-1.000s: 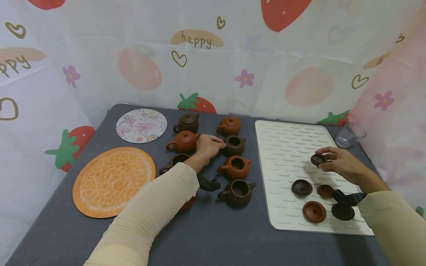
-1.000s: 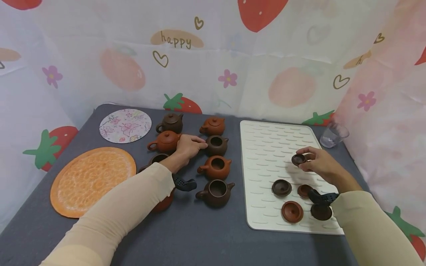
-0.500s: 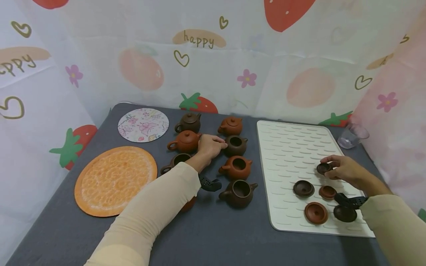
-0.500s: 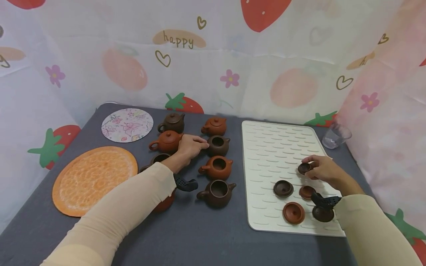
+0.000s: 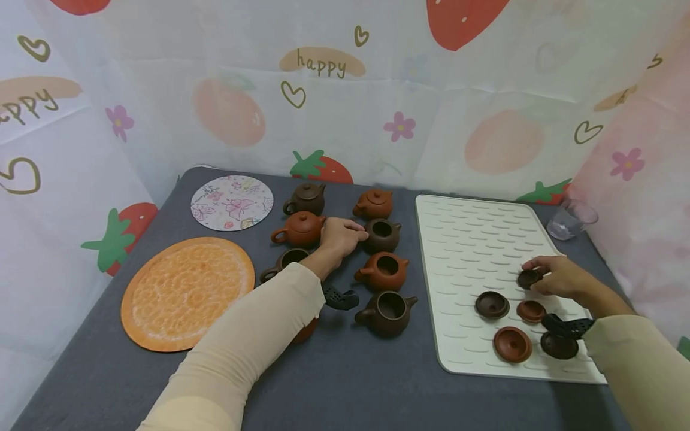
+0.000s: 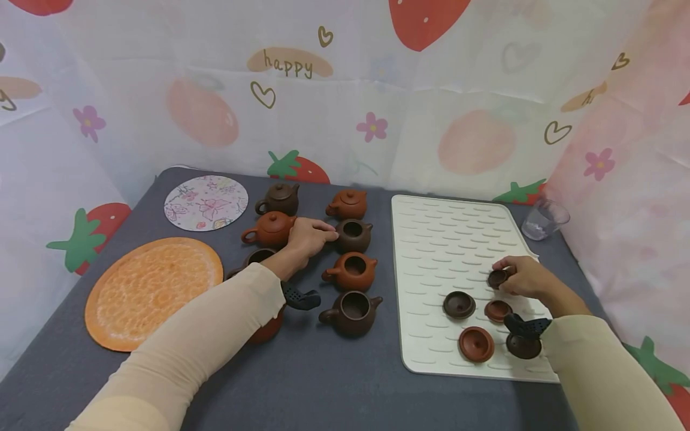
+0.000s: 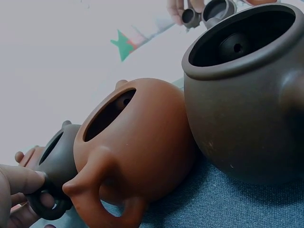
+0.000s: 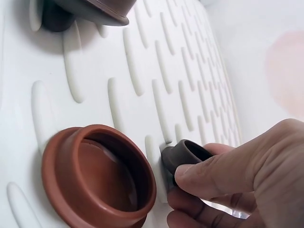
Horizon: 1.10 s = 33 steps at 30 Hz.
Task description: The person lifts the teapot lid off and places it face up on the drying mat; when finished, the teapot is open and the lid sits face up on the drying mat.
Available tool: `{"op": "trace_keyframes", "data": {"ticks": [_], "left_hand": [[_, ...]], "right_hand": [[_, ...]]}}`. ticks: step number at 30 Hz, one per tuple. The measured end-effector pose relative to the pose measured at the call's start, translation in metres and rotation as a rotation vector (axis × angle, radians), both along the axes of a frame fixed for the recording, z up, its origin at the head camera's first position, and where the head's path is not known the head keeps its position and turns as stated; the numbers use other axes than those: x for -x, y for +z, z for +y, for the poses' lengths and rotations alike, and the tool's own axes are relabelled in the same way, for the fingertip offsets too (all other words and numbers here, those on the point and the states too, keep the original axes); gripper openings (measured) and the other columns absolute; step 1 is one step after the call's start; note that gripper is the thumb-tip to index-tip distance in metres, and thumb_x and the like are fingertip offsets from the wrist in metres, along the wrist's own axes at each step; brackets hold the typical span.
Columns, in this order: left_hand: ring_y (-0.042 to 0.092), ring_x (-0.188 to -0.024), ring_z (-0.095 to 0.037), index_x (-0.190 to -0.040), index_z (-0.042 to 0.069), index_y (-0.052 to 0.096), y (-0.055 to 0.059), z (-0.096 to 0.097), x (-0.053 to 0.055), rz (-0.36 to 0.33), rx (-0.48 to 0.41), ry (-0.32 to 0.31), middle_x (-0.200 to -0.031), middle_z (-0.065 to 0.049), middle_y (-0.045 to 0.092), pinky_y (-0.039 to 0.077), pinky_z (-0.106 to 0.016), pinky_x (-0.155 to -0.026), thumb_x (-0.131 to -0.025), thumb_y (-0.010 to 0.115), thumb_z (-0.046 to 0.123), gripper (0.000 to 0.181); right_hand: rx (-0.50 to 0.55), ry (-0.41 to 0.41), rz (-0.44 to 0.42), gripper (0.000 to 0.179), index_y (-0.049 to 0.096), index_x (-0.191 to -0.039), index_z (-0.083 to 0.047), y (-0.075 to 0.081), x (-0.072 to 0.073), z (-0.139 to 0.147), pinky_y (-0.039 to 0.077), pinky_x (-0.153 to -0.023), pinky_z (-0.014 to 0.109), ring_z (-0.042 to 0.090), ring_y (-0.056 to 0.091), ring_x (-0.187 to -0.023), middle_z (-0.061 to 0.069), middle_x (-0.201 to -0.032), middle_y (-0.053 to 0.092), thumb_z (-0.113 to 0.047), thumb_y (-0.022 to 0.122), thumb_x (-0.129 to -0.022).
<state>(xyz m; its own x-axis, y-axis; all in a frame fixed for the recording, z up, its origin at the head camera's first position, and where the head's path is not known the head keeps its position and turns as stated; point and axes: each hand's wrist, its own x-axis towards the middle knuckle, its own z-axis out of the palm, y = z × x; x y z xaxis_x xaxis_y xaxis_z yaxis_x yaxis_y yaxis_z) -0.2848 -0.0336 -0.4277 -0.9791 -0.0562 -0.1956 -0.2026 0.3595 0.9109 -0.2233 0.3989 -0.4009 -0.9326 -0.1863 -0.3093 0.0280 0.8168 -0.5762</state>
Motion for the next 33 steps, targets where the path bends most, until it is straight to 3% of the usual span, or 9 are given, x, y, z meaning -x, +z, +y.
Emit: {"op": "trace_keyframes", "data": {"ticks": [9, 19, 25, 33], "left_hand": [[0.053, -0.094, -0.023, -0.082, 0.016, 0.076, 0.001, 0.001, 0.000, 0.008, 0.011, 0.000, -0.101, -0.002, 0.062, 0.047, -0.036, -0.072, -0.085, 0.076, 0.021, 0.006], [0.052, -0.094, -0.024, -0.084, 0.016, 0.076, 0.001, 0.000, -0.001, 0.008, -0.009, -0.004, -0.103, -0.002, 0.061, 0.047, -0.037, -0.073, -0.087, 0.075, 0.020, 0.005], [0.052, -0.094, -0.024, -0.084, 0.015, 0.076, 0.001, 0.001, -0.001, 0.017, 0.000, -0.008, -0.102, -0.003, 0.061, 0.047, -0.037, -0.072, -0.086, 0.075, 0.019, 0.005], [0.052, -0.094, -0.024, -0.086, 0.015, 0.075, 0.004, 0.002, -0.002, 0.019, 0.006, -0.003, -0.104, -0.003, 0.060, 0.047, -0.038, -0.071, -0.086, 0.075, 0.018, 0.004]], "right_hand": [[-0.020, -0.007, -0.004, 0.053, 0.052, -0.119, 0.016, 0.002, -0.001, -0.003, 0.045, -0.057, 0.030, 0.020, 0.050, -0.072, 0.011, -0.079, 0.053, 0.002, 0.073, -0.072], [-0.075, -0.004, 0.046, 0.050, 0.057, -0.116, 0.014, 0.000, -0.001, -0.005, 0.044, -0.065, 0.035, 0.028, 0.050, -0.082, 0.019, -0.089, 0.054, -0.001, 0.075, -0.071], [-0.035, -0.010, 0.008, 0.054, 0.052, -0.120, 0.017, 0.001, -0.002, -0.004, 0.048, -0.060, 0.032, 0.022, 0.051, -0.076, 0.015, -0.086, 0.053, -0.001, 0.073, -0.074], [-0.035, 0.021, 0.081, 0.055, 0.049, -0.126, 0.016, 0.012, -0.005, 0.001, 0.050, -0.065, 0.037, 0.032, 0.056, -0.087, 0.031, -0.105, 0.054, -0.008, 0.072, -0.082]]}}
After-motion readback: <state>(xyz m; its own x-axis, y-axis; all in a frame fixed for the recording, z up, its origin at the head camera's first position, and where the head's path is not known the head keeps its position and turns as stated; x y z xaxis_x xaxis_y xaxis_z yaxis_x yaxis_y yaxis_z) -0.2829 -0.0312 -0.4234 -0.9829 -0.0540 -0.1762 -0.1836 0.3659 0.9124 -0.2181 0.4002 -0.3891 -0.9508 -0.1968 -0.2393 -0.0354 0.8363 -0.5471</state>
